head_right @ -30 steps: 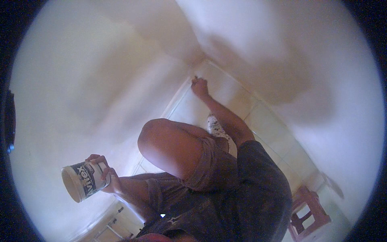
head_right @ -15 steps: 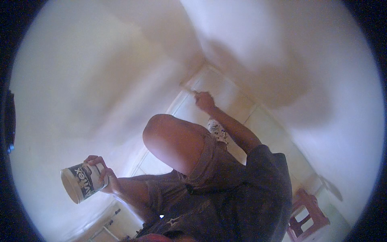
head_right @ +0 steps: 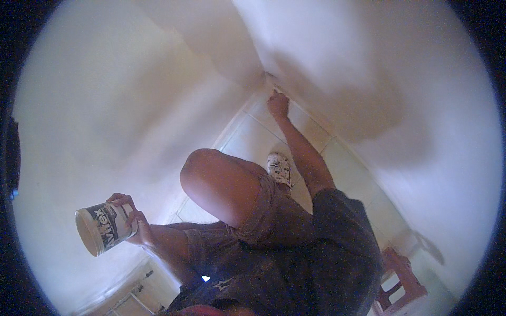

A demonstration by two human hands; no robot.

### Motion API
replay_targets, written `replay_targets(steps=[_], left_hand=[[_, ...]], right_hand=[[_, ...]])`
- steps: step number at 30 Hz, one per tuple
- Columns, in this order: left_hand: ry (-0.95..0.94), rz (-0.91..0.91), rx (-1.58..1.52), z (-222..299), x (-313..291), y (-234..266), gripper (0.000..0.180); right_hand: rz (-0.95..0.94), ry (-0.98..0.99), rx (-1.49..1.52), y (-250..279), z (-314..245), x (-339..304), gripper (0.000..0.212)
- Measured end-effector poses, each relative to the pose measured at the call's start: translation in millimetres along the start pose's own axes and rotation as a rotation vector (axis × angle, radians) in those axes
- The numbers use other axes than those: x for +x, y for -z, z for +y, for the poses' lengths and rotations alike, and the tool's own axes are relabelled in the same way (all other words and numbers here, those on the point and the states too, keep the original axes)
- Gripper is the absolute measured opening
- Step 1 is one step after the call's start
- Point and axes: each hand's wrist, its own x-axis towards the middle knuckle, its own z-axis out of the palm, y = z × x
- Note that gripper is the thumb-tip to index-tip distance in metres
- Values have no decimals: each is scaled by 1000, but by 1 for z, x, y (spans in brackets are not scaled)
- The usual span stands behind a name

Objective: The person paints the corner and lower sections of a white wall using a paintbrush and a small container of white paint. They repeatedly dip the brush into the container and apply paint to the wall, focusing on the corner and baseboard area.

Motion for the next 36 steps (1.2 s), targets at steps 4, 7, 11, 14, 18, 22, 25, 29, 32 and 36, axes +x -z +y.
replay_targets(steps=[4, 7, 11, 14, 18, 22, 25, 29, 32, 36], left_hand=[[10, 0, 5, 4, 5, 3, 62], [-11, 24, -21, 3, -7, -9, 59], [46, 34, -60, -12, 1, -25, 57], [59, 23, -40, -4, 3, -23, 59], [45, 21, -72, -1, 2, -10, 70], [57, 54, -101, 2, -5, -15, 71], [58, 107, -69, 3, -5, -17, 75], [29, 92, 31, 8, -6, -18, 75], [-26, 130, 133, 14, -9, -16, 76], [-2, 204, 151, 13, -5, -10, 79]], right_hand=[[-279, 268, -115, -26, -42, -62, 33], [-563, 413, -51, 38, -70, -108, 38], [-412, 363, 94, 107, -107, -67, 41], [-393, 431, 195, 184, -214, -40, 39], [-407, 618, 343, 278, -349, -47, 35], [-347, 861, 332, 343, -448, -86, 32], [-206, 1095, 386, 363, -487, -111, 29], [-199, 1210, 462, 377, -536, -143, 26], [-179, 1250, 476, 383, -564, -166, 25], [-189, 1252, 504, 384, -569, -179, 36]])
